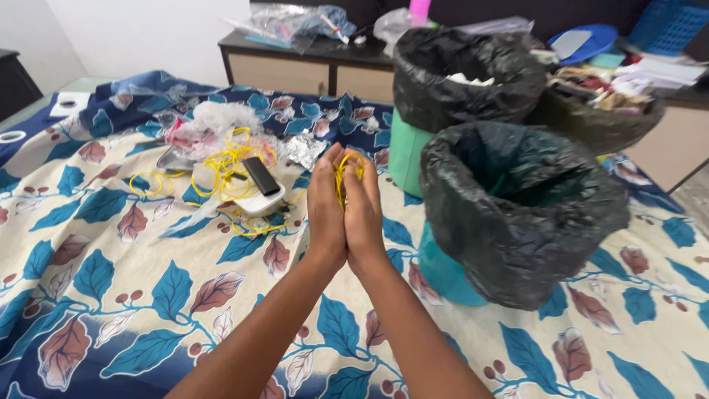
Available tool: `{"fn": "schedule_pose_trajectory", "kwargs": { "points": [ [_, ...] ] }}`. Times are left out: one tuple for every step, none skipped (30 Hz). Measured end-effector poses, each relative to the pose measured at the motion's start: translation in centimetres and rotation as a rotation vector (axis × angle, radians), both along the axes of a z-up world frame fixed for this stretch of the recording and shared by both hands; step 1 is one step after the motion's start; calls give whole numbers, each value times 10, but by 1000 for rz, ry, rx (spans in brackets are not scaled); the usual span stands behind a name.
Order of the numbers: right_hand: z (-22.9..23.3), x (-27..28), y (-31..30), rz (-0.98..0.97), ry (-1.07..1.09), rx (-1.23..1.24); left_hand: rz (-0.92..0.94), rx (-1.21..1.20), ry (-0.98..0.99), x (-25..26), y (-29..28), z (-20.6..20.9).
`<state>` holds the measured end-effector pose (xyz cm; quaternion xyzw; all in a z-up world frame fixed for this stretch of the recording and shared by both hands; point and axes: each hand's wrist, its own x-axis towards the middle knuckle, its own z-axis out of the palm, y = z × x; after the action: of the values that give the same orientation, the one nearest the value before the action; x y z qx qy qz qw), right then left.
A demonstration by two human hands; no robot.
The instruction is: The person sorts various items on a floral-patterned table into three separate bins lined with black plastic bags. They handle yellow cables, a remote, a white plastic container, a red lid, and crumpled plastic, placing each into one of the bins. The bins are then arranged side by side on the table.
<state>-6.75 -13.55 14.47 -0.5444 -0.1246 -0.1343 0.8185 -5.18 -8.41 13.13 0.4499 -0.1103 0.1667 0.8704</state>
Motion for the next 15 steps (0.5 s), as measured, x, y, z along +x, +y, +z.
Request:
{"fn": "schedule_pose_trajectory", "kwargs": {
  "points": [
    [14,-7,-5,15,-19,24,-1,3,-53,-4,-5,14],
    [28,-14,-10,31,-39,48,-2,5,-106,-7,-11,28],
    [41,-20,-16,47,-58,71,-3,7,-159,-11,-18,41],
    [55,-25,-22,26,-97,56,-22,2,-192,-15,-24,54],
    [68,-29,-29,4,-137,40,-41,-4,-224,-20,-31,66],
    [80,-32,-36,-17,-176,25,-60,-10,-257,-22,-38,78],
    [90,-37,-45,-33,-191,17,-78,-22,-293,-25,-46,88],
    [100,-39,-54,-49,-205,10,-96,-34,-330,-25,-55,100],
    [109,-40,-64,-68,-218,1,-116,-48,-365,-25,-66,110],
    [117,-39,-74,-79,-240,23,-107,-32,-398,-24,-77,120],
    [125,-37,-85,-88,-263,46,-97,-15,-431,-22,-87,130],
    [132,-33,-96,-98,-285,68,-86,1,-464,-21,-97,138],
    [137,-30,-108,-123,-304,59,-95,16,-411,-20,-108,144],
    [141,-27,-122,-149,-323,50,-104,31,-359,-19,-120,149],
    [144,-24,-135,-175,-338,40,-115,45,-303,-17,-132,153]
  ]
}}
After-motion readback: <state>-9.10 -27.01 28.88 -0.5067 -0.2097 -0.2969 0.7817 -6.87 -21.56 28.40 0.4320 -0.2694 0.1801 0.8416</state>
